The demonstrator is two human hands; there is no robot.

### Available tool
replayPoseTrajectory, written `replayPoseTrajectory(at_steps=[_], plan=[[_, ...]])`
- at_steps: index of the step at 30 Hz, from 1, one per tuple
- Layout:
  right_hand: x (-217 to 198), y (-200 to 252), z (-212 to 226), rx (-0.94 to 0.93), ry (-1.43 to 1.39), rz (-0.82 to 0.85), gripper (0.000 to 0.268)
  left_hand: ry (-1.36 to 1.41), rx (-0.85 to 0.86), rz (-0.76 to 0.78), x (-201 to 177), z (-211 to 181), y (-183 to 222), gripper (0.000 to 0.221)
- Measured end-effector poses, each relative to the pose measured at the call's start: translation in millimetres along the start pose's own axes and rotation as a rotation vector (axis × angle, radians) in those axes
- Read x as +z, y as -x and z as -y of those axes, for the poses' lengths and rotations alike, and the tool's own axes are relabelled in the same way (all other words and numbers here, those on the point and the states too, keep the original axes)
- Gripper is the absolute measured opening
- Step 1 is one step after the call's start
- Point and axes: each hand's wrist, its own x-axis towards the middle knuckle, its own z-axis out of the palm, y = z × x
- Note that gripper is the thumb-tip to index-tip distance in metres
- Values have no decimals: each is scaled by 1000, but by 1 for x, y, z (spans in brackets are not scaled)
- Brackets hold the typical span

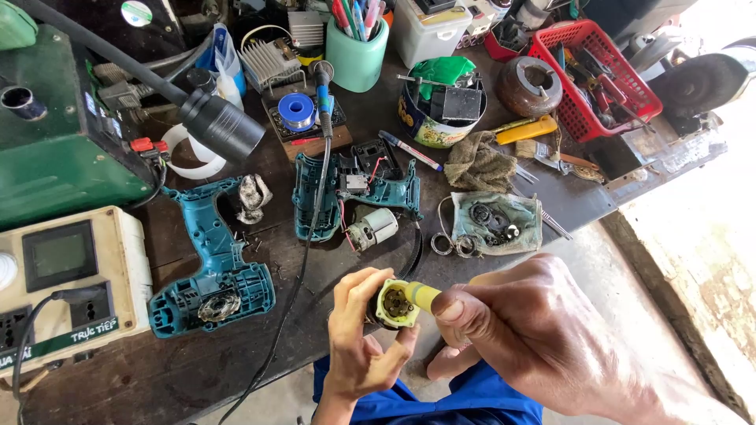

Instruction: Cleaning grease and debris from disassembled power drill components using a cloth and a small tool

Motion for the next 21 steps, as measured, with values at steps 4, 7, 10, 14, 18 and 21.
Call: replayPoseTrajectory(at_steps=[4,7,10,14,18,21], plan=[[-3,-3,4,-6,6,2,57,-3,5,-40,3,1,0,50],[-4,-4,5,-25,-25,18,56,61,5,-90,6,-2,-2,51],[-2,-3,4,12,-6,16,59,195,-16,-91,11,-1,-2,49],[-3,-3,7,53,-5,7,60,149,-2,-115,14,2,-1,52],[-5,-5,9,84,36,12,63,150,-6,-117,15,4,-1,54],[-7,-9,13,30,11,11,61,106,34,-130,16,4,-3,55]])
